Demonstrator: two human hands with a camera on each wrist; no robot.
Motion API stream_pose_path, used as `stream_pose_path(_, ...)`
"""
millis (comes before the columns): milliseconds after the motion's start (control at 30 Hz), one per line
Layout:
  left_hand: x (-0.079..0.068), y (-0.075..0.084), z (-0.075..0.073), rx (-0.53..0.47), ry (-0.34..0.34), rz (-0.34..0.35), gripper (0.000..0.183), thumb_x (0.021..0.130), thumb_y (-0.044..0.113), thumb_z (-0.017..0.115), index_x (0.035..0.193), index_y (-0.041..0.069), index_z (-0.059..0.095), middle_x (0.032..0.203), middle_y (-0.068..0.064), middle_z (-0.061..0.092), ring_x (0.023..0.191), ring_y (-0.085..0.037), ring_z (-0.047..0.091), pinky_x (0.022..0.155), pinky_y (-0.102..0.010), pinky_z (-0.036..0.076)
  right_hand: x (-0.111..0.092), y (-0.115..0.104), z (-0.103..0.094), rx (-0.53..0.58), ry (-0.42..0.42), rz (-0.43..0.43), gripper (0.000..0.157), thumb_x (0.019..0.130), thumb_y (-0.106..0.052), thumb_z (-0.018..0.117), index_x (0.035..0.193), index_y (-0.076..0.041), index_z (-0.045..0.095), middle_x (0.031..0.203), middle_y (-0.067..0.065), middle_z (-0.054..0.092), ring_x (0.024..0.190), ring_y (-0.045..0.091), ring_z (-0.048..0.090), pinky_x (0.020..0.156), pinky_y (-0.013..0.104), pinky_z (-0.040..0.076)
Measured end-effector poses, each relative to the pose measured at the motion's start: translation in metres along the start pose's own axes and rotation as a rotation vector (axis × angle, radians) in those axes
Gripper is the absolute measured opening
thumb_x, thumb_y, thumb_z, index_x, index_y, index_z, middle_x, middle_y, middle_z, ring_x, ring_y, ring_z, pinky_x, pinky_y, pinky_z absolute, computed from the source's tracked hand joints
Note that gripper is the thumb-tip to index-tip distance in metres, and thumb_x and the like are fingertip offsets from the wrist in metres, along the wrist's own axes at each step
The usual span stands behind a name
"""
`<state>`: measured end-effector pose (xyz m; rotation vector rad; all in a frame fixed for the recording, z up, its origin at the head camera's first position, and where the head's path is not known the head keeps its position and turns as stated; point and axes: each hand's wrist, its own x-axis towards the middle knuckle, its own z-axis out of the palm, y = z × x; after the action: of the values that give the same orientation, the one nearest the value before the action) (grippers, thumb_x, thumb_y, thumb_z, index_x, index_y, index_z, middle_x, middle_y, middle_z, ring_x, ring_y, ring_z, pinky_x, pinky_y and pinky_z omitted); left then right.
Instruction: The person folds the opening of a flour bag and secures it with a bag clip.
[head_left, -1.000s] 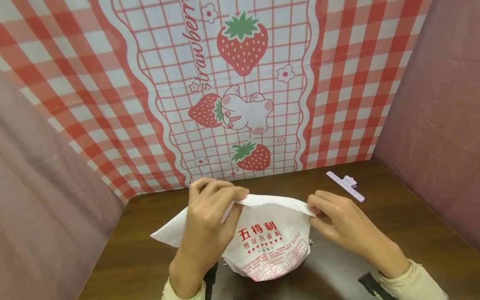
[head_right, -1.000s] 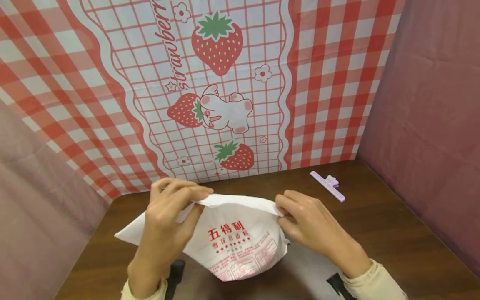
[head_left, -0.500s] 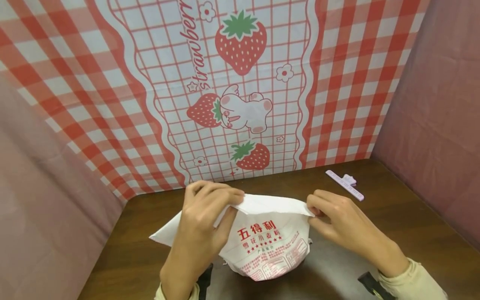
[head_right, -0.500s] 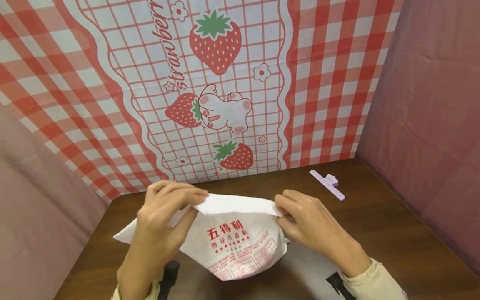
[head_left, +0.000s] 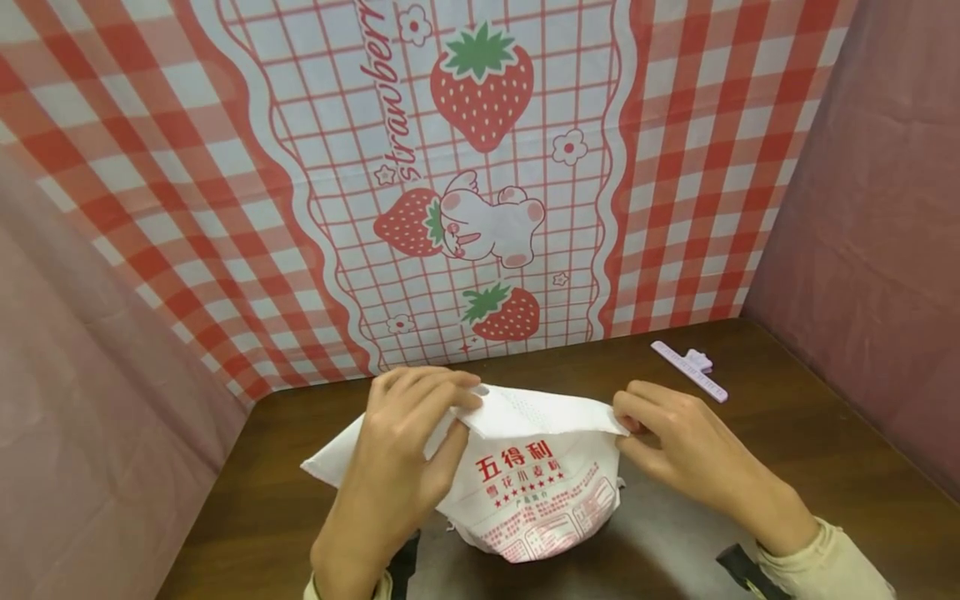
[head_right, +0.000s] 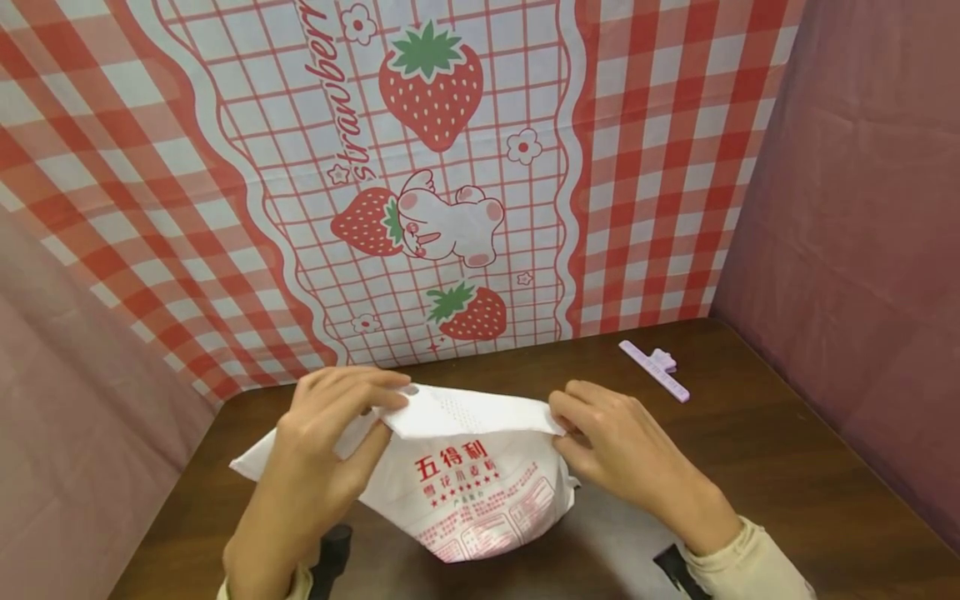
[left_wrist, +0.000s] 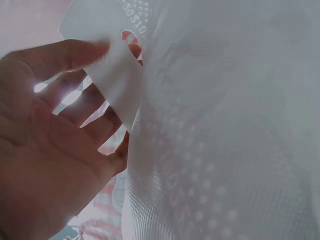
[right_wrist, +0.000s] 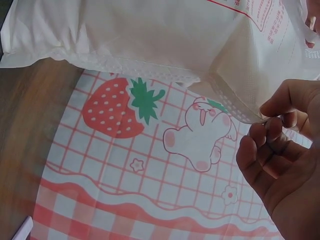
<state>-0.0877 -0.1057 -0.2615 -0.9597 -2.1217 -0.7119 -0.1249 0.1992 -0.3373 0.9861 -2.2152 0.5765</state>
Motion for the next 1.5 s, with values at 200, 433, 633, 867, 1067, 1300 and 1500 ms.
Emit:
stream_pose_path(200,-0.001,0.003,0.000,-0.025,0.002,-0.002,0.023,0.085,-0.004,0.052,0.092,0.009,0.071,0.110,-0.001,0.071,0.104,-0.017,0.062,0.097,-0.041,0.038,-0.001,0.000,0.000,-0.015,0.003,0.000,0.031,0.068,-0.004,0.071,0.078,-0.020,0.046,0.077,-0.014,0.037,0.068,-0.002,0.037,0.060,0.011,0.030)
stream_pose_path(433,0.001,0.011,0.008,0.088,0.042,-0.001,0.019,0.088,0.030,0.072,0.091,0.011,0.070,0.104,0.000,0.072,0.099,-0.019,0.063,0.092,-0.042,0.040,-0.002,0.001,0.001,-0.026,0.008,-0.003,0.032,0.066,-0.004,0.071,0.077,-0.020,0.046,0.076,-0.013,0.038,0.068,-0.002,0.036,0.059,0.010,0.029)
stream_pose_path(633,0.001,0.014,0.012,0.229,-0.017,-0.049,0.058,0.075,0.052,0.081,0.112,0.009,0.066,0.103,-0.001,0.071,0.098,-0.021,0.060,0.092,-0.044,0.039,-0.003,0.002,0.002,-0.020,0.024,-0.010,0.036,0.064,-0.002,0.073,0.077,-0.021,0.045,0.076,-0.014,0.038,0.067,-0.002,0.036,0.058,0.011,0.028)
stream_pose_path(867,-0.004,0.016,0.016,0.378,-0.086,-0.060,0.073,0.065,0.057,0.086,0.114,0.005,0.070,0.103,-0.005,0.072,0.095,-0.025,0.059,0.092,-0.046,0.040,-0.003,0.000,0.000,-0.031,0.008,0.000,0.031,0.066,-0.005,0.070,0.078,-0.020,0.046,0.077,-0.015,0.038,0.068,-0.002,0.036,0.060,0.011,0.029)
stream_pose_path(1067,-0.005,0.014,0.016,0.370,-0.098,-0.053,0.050,0.067,0.039,0.090,0.101,0.009,0.069,0.086,-0.003,0.068,0.083,-0.025,0.059,0.086,-0.043,0.042,-0.003,-0.001,-0.001,-0.034,0.012,-0.006,0.031,0.065,-0.004,0.070,0.078,-0.021,0.047,0.077,-0.015,0.039,0.067,-0.002,0.038,0.059,0.011,0.030)
stream_pose_path(1300,-0.005,0.012,0.014,0.316,-0.109,-0.042,0.037,0.072,0.027,0.089,0.098,0.010,0.069,0.084,-0.002,0.069,0.080,-0.022,0.061,0.086,-0.042,0.043,-0.003,-0.008,-0.010,-0.119,-0.050,0.035,0.025,0.069,-0.007,0.064,0.078,-0.022,0.047,0.077,-0.015,0.039,0.066,-0.003,0.037,0.056,0.012,0.030)
stream_pose_path(1500,-0.005,0.012,0.012,0.271,-0.119,-0.053,0.028,0.077,0.019,0.086,0.099,0.010,0.070,0.089,0.001,0.070,0.082,-0.018,0.062,0.086,-0.038,0.042,-0.002,-0.018,-0.022,-0.087,-0.074,0.068,0.027,0.070,-0.005,0.064,0.090,-0.021,0.055,0.085,-0.015,0.048,0.074,-0.003,0.046,0.060,0.012,0.037)
